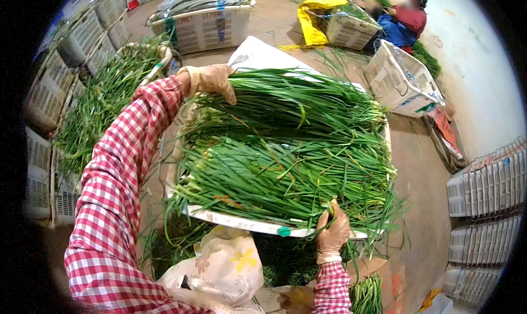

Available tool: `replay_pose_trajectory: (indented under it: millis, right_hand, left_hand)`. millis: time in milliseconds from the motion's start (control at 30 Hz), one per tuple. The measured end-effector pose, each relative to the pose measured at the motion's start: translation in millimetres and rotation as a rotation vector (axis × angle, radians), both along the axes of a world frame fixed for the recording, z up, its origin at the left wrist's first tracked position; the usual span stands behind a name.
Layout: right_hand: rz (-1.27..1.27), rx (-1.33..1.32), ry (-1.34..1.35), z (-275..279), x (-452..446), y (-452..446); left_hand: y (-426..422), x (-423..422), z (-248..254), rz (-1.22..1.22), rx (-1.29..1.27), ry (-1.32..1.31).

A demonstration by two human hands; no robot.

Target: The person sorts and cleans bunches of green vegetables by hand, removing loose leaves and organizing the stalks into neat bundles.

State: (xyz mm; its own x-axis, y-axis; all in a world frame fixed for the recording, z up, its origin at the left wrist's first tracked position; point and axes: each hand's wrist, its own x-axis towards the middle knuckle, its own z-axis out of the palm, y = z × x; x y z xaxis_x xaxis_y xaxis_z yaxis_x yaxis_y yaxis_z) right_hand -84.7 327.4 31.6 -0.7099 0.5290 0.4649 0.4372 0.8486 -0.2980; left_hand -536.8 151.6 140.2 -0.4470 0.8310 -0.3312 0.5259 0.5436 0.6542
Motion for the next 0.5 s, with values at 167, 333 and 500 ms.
replay_pose_trajectory:
  millis: [167, 333, 500]
  right_hand:
    - [0.275, 0.108, 0.192, 121.4, -59.5, -35.1]
    - [0.775, 0.189, 0.126, 178.6, -191.8, -70.4]
    - [0.92, -0.188, -0.109, 116.3, -255.8, -71.4]
  left_hand:
    - [-23.3, 51.9, 13.3, -0.129, 0.022, 0.292]
    - [-22.8, 101.7, 32.0, -0.246, 0.017, 0.626]
    - [-26.0, 96.2, 40.9, -0.241, -0.201, 0.304]
